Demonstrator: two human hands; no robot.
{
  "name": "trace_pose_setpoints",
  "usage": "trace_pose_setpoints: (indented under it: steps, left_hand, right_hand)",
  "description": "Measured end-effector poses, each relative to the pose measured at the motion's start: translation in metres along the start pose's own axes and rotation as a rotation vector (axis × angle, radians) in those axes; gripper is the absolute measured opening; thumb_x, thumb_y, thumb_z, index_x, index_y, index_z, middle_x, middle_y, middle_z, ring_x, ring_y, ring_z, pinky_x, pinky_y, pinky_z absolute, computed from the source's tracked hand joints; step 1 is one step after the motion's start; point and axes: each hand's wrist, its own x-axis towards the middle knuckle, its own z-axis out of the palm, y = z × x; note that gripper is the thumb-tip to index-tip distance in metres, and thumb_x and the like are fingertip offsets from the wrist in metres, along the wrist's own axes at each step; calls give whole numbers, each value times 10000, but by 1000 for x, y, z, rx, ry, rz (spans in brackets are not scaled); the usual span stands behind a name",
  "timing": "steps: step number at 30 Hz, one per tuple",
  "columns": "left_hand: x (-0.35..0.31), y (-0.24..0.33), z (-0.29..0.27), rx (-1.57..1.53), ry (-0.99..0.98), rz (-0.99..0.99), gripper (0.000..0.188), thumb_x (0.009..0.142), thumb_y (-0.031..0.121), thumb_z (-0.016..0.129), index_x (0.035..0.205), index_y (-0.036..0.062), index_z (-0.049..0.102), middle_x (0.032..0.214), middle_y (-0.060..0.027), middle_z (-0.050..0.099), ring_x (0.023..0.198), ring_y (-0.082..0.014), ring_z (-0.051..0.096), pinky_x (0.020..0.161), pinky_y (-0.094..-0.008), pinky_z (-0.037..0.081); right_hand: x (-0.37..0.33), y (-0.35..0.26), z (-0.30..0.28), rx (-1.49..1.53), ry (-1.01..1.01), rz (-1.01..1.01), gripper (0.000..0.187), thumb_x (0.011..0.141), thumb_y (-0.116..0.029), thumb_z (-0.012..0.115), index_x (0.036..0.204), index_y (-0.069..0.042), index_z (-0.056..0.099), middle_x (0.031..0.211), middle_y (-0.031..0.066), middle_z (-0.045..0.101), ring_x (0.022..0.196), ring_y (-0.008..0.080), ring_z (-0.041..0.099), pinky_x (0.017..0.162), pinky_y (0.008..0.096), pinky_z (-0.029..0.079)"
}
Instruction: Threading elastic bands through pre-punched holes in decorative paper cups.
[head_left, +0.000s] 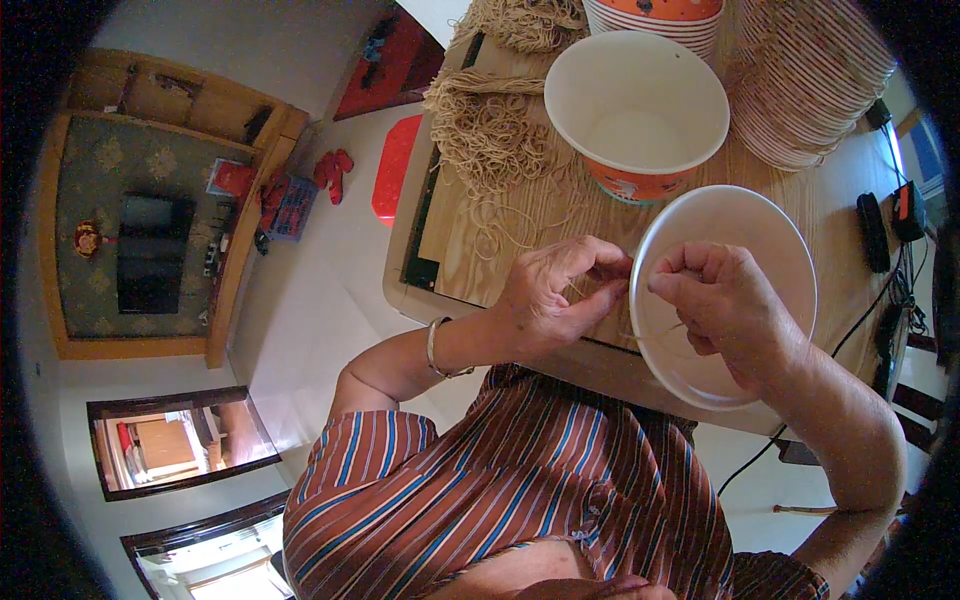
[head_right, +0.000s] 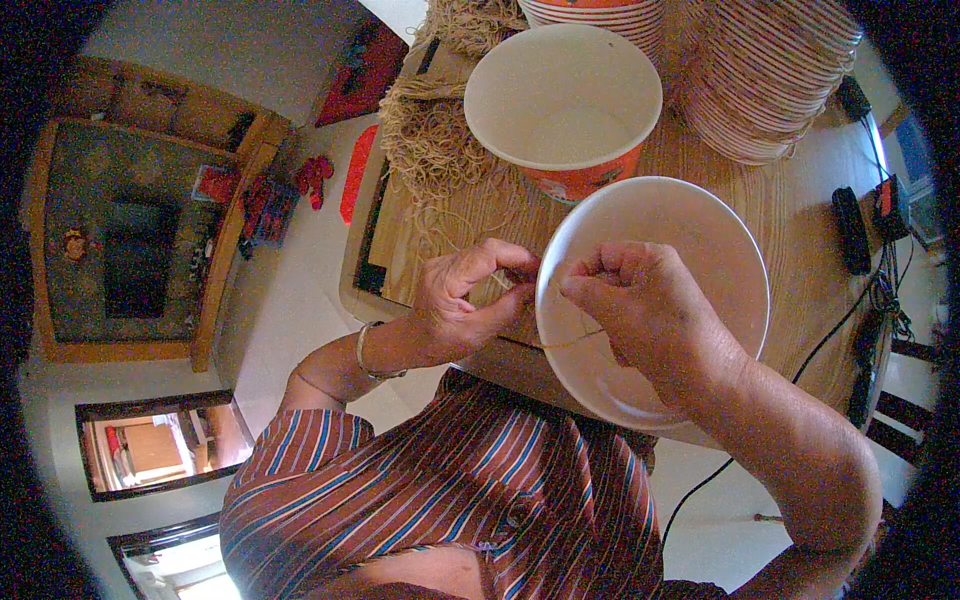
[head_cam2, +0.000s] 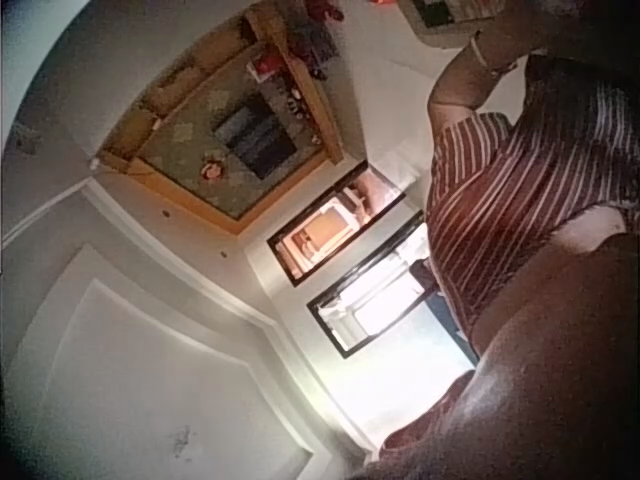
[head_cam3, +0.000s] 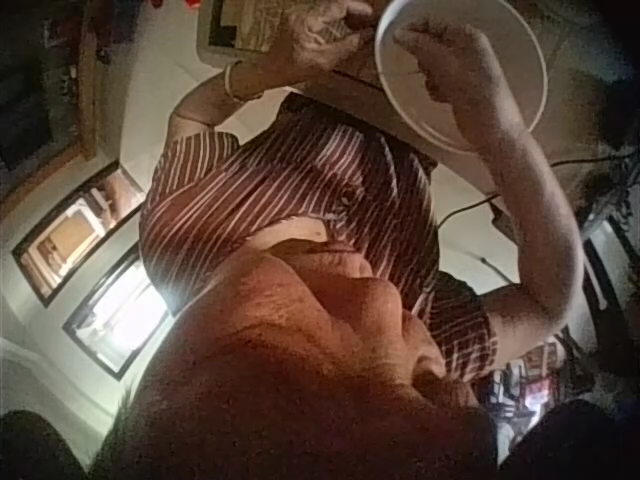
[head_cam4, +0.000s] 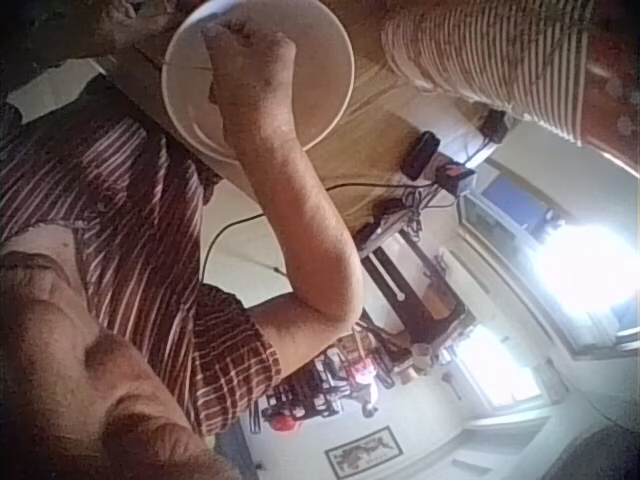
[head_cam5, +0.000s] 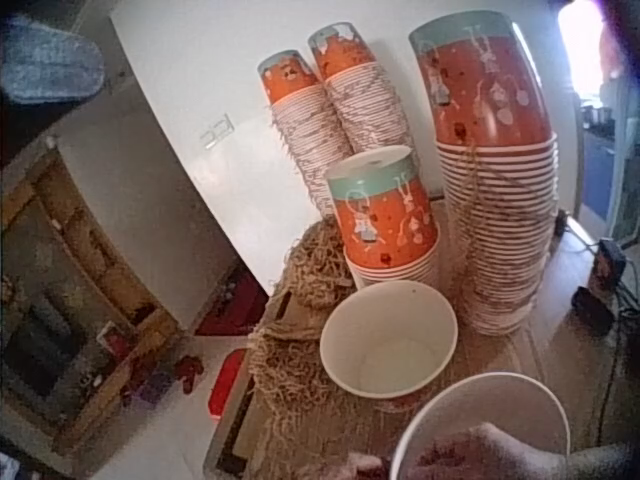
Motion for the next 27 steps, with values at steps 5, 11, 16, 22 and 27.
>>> trace_pose_setpoints:
  steps: [5,11,16,22,27]
  left_hand:
    - [0,1,2,33,10,10,203,771,18,700,958,17,621,887,-92,654,786,-194,666,708,-298,541]
    - [0,1,4,112,44,45,194,763,31,715,936,41,629,861,-84,658,775,-213,661,689,-306,537]
    - [-2,0,3,100,37,54,180,766,39,710,926,49,629,849,-85,657,766,-228,656,672,-317,529]
    - [-3,2,0,138,-18,45,160,802,66,692,949,63,630,878,-94,662,808,-239,666,705,-329,523]
    - [-2,-2,-3,133,-71,184,137,809,34,648,940,42,610,883,-114,634,795,-256,646,691,-332,512]
  right_hand:
    - [2,3,-1,-31,24,-11,185,891,-232,612,869,-49,635,618,-28,530,477,55,439,379,233,359]
    - [3,4,1,-16,18,-8,173,889,-222,615,857,-52,632,597,-31,518,452,53,409,371,226,335]
    - [4,5,5,-51,40,-21,163,891,-209,613,858,-51,633,590,-32,512,439,51,395,368,226,307]
    - [3,6,6,-34,32,-53,164,899,-206,607,867,-48,634,593,-39,508,445,41,393,372,221,280]
    - [1,7,6,-25,18,-62,170,904,-214,605,879,-48,632,600,-45,510,455,34,397,374,217,283]
